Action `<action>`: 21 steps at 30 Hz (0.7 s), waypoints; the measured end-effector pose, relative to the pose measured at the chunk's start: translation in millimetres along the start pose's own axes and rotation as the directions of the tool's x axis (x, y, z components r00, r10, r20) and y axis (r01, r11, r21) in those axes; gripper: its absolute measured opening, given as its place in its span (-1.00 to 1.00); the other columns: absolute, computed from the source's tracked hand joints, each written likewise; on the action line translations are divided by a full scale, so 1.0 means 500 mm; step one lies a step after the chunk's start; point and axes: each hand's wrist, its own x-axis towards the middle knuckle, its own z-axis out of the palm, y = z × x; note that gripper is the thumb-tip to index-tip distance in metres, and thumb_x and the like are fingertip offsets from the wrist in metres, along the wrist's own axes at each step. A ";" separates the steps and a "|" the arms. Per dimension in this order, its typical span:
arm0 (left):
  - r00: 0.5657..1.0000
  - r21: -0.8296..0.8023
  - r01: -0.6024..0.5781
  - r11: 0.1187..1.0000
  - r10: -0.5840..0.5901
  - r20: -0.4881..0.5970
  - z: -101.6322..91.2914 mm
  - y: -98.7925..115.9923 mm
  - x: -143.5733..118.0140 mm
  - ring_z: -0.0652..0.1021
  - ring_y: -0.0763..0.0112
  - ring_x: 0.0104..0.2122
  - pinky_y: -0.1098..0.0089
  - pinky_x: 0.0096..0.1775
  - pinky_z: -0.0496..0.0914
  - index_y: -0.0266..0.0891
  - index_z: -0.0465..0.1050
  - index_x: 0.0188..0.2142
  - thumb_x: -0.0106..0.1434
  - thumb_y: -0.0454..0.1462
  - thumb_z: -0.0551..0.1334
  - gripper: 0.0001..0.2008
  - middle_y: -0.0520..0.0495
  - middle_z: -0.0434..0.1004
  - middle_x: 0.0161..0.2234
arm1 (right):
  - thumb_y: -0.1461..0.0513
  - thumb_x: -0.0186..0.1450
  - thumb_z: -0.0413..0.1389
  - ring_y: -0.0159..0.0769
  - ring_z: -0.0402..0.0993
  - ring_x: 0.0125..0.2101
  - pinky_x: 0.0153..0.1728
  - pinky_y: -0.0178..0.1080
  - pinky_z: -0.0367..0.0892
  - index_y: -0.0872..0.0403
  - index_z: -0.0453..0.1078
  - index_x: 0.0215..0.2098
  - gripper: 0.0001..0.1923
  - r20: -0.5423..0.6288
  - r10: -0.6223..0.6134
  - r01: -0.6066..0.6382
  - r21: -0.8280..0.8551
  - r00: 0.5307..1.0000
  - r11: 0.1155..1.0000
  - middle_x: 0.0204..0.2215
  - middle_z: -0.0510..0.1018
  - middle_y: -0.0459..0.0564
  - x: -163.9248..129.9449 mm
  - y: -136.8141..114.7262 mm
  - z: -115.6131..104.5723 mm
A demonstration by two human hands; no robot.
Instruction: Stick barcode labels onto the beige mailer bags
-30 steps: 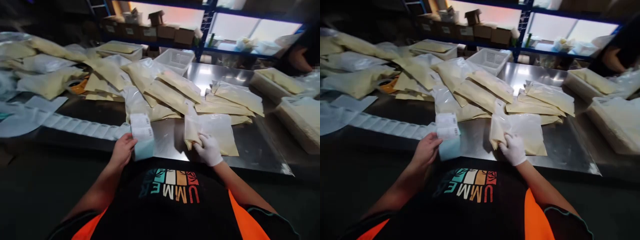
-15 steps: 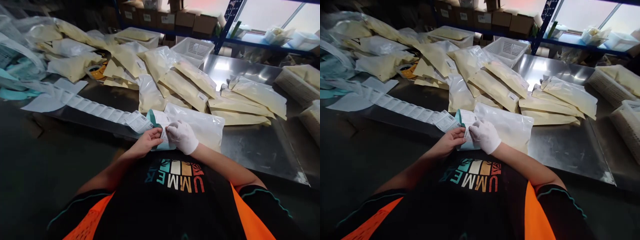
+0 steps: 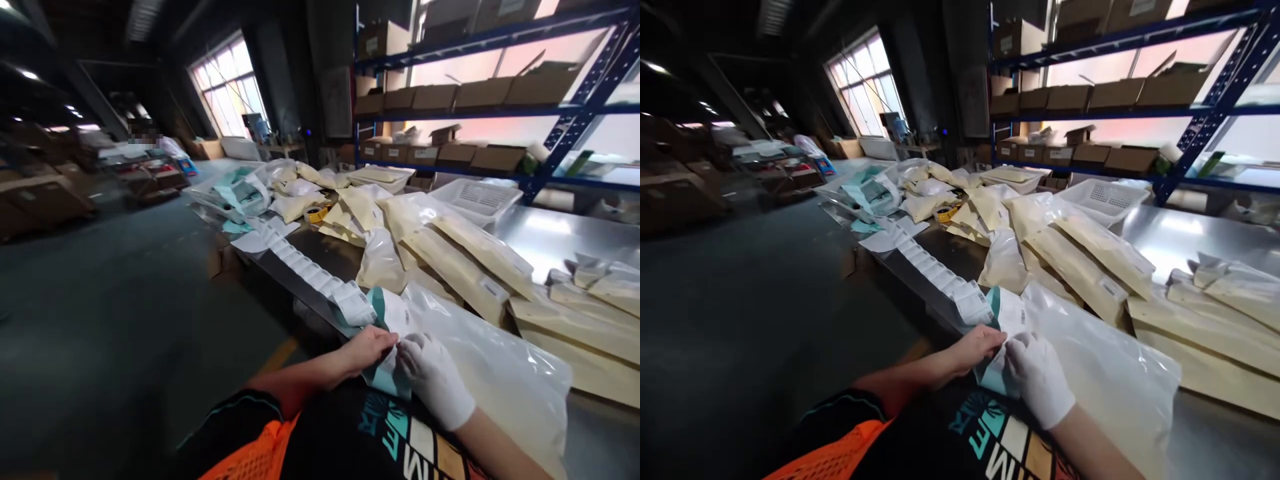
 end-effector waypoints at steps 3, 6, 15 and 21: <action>0.998 0.109 -0.047 0.993 0.050 -0.025 -0.001 -0.001 -0.009 0.11 0.51 -0.57 0.29 -0.44 -0.03 -0.14 0.19 -0.65 -0.08 0.54 0.26 -0.19 0.10 0.11 -0.65 | 0.39 0.42 0.10 -0.24 0.40 -0.40 -0.38 -0.21 0.25 0.03 0.43 -0.34 -0.79 -0.028 -0.032 0.034 0.066 0.999 0.997 -0.41 0.50 -0.03 -0.006 -0.005 0.000; 0.999 0.156 -0.046 0.987 0.050 -0.018 -0.001 -0.007 -0.016 0.07 0.53 -0.60 0.28 -0.45 -0.07 -0.12 0.14 -0.68 -0.07 0.52 0.29 -0.19 0.11 0.07 -0.69 | 0.39 0.42 0.10 -0.26 0.41 -0.41 -0.38 -0.23 0.27 0.02 0.40 -0.35 -0.79 -0.071 -0.017 0.024 0.100 0.997 0.995 -0.42 0.50 -0.05 -0.013 -0.013 0.004; 0.954 -0.025 -0.094 0.995 0.083 -0.287 -0.041 -0.014 0.027 0.37 0.42 -0.61 0.36 -0.49 0.26 -0.25 0.42 -0.63 -0.15 0.24 0.50 -0.39 -0.05 0.40 -0.63 | 0.41 0.47 0.03 -0.30 0.45 -0.37 -0.33 -0.22 0.32 0.03 0.40 -0.27 -0.78 -0.096 -0.141 0.157 0.179 0.985 0.971 -0.35 0.60 -0.05 -0.037 -0.023 -0.088; 0.841 0.059 -0.114 0.992 0.128 -0.526 -0.132 -0.073 0.056 0.37 0.45 -0.53 0.40 -0.41 0.32 -0.21 0.37 -0.56 -0.04 0.08 0.44 -0.55 0.07 0.36 -0.60 | 0.21 0.29 0.29 -0.28 0.48 -0.40 -0.31 -0.18 0.39 -0.02 0.46 -0.35 -0.90 -0.317 0.749 -0.531 0.549 0.582 0.645 -0.42 0.58 -0.10 -0.121 0.090 -0.239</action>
